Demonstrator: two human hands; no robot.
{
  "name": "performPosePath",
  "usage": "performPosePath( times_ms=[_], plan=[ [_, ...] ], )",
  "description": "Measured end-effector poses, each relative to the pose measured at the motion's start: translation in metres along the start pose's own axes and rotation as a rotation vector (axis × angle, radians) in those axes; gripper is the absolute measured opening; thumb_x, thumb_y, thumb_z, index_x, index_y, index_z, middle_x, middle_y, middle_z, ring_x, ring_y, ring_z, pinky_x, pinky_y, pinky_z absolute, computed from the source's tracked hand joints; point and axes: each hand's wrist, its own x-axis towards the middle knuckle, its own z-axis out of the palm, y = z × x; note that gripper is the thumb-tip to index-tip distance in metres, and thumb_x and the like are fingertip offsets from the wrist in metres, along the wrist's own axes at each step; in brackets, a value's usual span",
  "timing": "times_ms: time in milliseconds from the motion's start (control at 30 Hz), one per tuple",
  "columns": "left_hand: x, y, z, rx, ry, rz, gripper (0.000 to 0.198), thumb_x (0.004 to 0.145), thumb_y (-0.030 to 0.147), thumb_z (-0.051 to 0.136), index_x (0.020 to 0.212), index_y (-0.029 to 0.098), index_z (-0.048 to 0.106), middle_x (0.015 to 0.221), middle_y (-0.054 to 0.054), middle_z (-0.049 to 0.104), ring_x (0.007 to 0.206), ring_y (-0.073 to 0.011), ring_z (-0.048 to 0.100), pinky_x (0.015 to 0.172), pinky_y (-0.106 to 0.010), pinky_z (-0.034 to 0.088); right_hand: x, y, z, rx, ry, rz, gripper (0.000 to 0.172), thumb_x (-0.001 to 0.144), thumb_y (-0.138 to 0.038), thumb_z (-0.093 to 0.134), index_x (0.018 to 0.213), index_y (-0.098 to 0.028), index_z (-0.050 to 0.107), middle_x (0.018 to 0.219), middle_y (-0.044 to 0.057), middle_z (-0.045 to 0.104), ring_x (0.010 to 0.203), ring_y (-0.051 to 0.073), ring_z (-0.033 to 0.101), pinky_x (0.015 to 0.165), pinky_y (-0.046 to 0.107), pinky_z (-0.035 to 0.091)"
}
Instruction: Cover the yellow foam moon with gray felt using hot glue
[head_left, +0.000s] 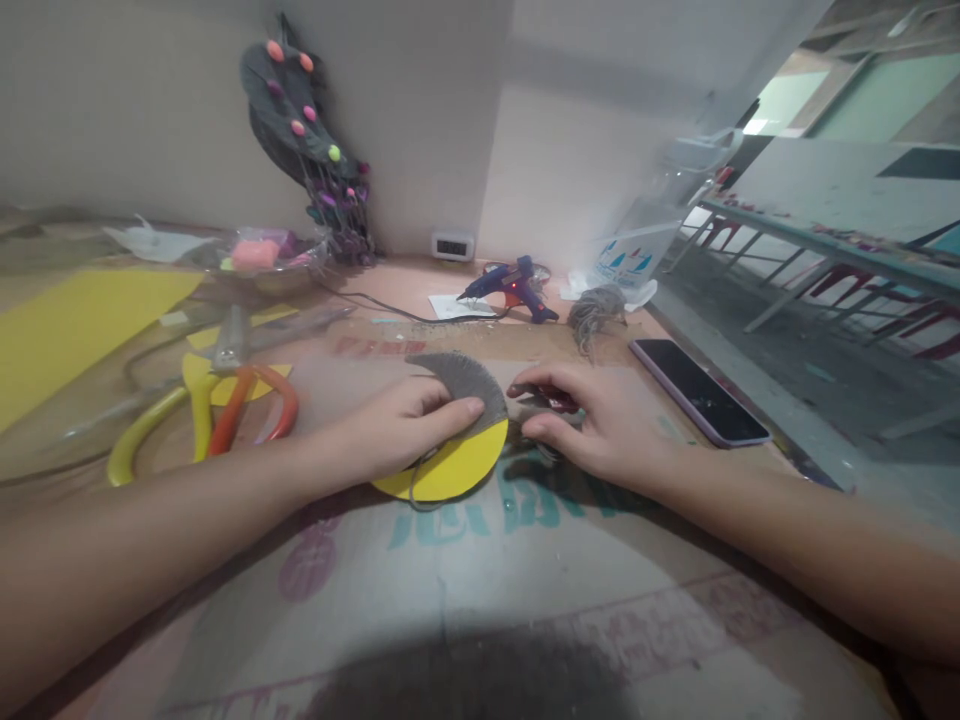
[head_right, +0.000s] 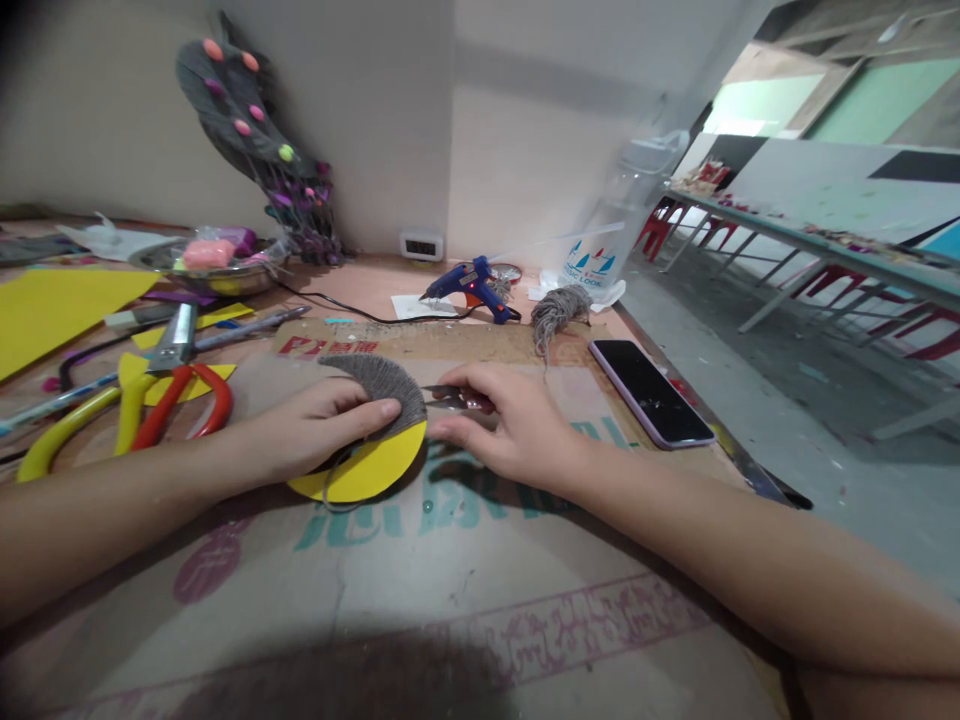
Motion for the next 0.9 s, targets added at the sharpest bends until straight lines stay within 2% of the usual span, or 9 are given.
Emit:
performPosePath(
  times_ms=[100, 200, 433, 567, 667, 800, 900],
  plan=[
    [0.002, 0.0, 0.001, 0.043, -0.012, 0.058, 0.042, 0.084, 0.054, 0.045, 0.062, 0.018, 0.048, 0.057, 0.004, 0.041, 0.05, -0.0096, 0.038, 0.043, -0.021, 0.027, 0.004, -0.007, 0.008, 0.296, -0.079, 0.276, 0.025, 0.081, -0.041, 0.059, 0.083, -0.016, 0.062, 0.07, 0.0, 0.06, 0.06, 0.01, 0.051, 0.054, 0.022, 0.039],
    [0.002, 0.0, 0.001, 0.14, 0.035, 0.089, 0.046, 0.083, 0.056, 0.046, 0.059, 0.018, 0.047, 0.055, 0.004, 0.038, 0.05, -0.0091, 0.036, 0.044, -0.021, 0.025, 0.005, -0.01, 0.013, 0.467, -0.152, 0.407, 0.024, 0.081, -0.038, 0.058, 0.074, -0.015, 0.059, 0.061, -0.003, 0.052, 0.055, 0.008, 0.045, 0.051, 0.02, 0.036],
    [0.004, -0.003, 0.002, 0.134, 0.03, 0.135, 0.044, 0.083, 0.054, 0.048, 0.06, 0.017, 0.051, 0.056, 0.004, 0.045, 0.051, -0.0094, 0.041, 0.045, -0.021, 0.028, 0.005, -0.012, 0.015, 0.517, -0.201, 0.398, 0.017, 0.079, -0.032, 0.059, 0.075, -0.015, 0.057, 0.061, -0.005, 0.045, 0.055, 0.007, 0.04, 0.051, 0.019, 0.033],
    [0.004, -0.003, 0.0, 0.037, -0.022, 0.16, 0.031, 0.082, 0.047, 0.053, 0.08, 0.017, 0.063, 0.076, 0.0, 0.063, 0.069, -0.0146, 0.057, 0.059, -0.023, 0.042, 0.005, -0.011, 0.016, 0.591, -0.205, 0.412, 0.019, 0.081, -0.034, 0.058, 0.076, -0.015, 0.056, 0.061, -0.006, 0.042, 0.055, 0.006, 0.037, 0.05, 0.019, 0.031],
    [0.004, -0.003, -0.001, -0.002, -0.037, 0.143, 0.03, 0.08, 0.045, 0.055, 0.088, 0.018, 0.065, 0.085, -0.002, 0.067, 0.077, -0.018, 0.06, 0.066, -0.026, 0.047, 0.005, -0.009, 0.016, 0.656, -0.204, 0.408, 0.019, 0.081, -0.033, 0.058, 0.076, -0.015, 0.055, 0.06, -0.006, 0.04, 0.054, 0.006, 0.036, 0.049, 0.02, 0.03],
    [0.005, -0.003, -0.001, -0.104, -0.064, 0.116, 0.027, 0.081, 0.042, 0.053, 0.091, 0.019, 0.066, 0.09, -0.001, 0.069, 0.08, -0.0177, 0.061, 0.068, -0.026, 0.048, 0.007, -0.007, 0.014, 0.782, -0.174, 0.396, 0.021, 0.08, -0.036, 0.059, 0.082, -0.015, 0.056, 0.068, -0.002, 0.049, 0.06, 0.008, 0.044, 0.055, 0.021, 0.037],
    [0.005, -0.001, -0.001, -0.155, -0.066, 0.09, 0.028, 0.081, 0.041, 0.053, 0.092, 0.019, 0.066, 0.093, -0.002, 0.069, 0.082, -0.0184, 0.061, 0.069, -0.026, 0.049, 0.008, -0.005, 0.013, 0.772, -0.139, 0.451, 0.025, 0.077, -0.038, 0.063, 0.084, -0.014, 0.057, 0.07, -0.001, 0.052, 0.061, 0.008, 0.046, 0.056, 0.022, 0.039]
  ],
)
